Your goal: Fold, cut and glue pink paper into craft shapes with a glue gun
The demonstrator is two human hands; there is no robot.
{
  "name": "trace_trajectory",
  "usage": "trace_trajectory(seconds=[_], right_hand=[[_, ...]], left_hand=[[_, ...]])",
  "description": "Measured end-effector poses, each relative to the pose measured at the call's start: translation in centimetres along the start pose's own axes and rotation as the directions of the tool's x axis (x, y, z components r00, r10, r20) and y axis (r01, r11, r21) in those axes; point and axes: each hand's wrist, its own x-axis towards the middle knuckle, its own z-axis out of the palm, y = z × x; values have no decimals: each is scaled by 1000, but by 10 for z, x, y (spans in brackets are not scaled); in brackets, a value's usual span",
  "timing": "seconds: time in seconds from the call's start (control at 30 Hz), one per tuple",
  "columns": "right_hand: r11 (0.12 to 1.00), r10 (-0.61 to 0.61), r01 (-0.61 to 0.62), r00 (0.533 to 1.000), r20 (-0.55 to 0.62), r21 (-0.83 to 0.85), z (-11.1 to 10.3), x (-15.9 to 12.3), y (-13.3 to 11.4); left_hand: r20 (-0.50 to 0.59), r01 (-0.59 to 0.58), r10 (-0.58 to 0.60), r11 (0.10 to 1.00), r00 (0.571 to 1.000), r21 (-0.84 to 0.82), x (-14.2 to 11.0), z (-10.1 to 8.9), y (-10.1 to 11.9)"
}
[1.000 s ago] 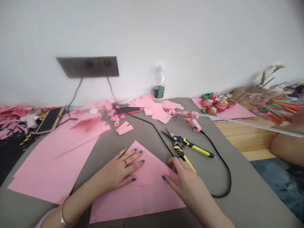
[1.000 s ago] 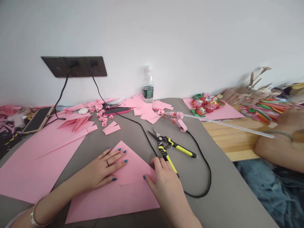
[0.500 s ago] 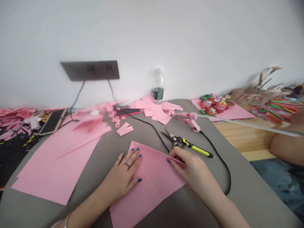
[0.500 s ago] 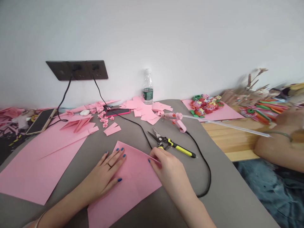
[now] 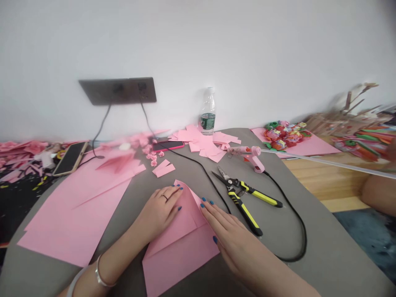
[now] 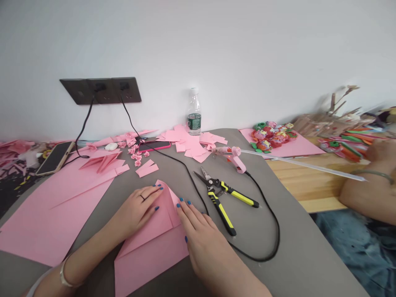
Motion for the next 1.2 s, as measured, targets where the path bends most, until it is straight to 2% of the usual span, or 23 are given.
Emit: trace_trajectory(seconds=[0.13,0.33,0.43,0.67,0.77,0.97,1.2], right_hand=[[996,-41,41,999,0,-83,12,-4,-3],[976,-80,87,996,44,-198,24,-7,-9],[964,-91,96,995,31,-247,23,-7,-14],[950,-70,44,995,-76,-309,26,-4,-24],[949,-63,30,994,-95,-314,27,-3,-25],[951,-83,61,995,-60,-303,21,-2,-23],[940,-118,91,991,-64,-328,15,-2,-25]], left_hand=[[-135,-35,34,999,990,-11,9,4,-5],[-232,-52,45,998,972,-26,8,8,-3],[-197,-74,71,997,978,-9,7,9,-4],[-97,-16,18,1000,995,25,6,14,-6],[-98,-9,10,1000,995,11,6,14,-6],[-85,-4,2,1000,996,-14,6,15,-6],[-124,-6,5,1000,992,-6,5,19,-4]])
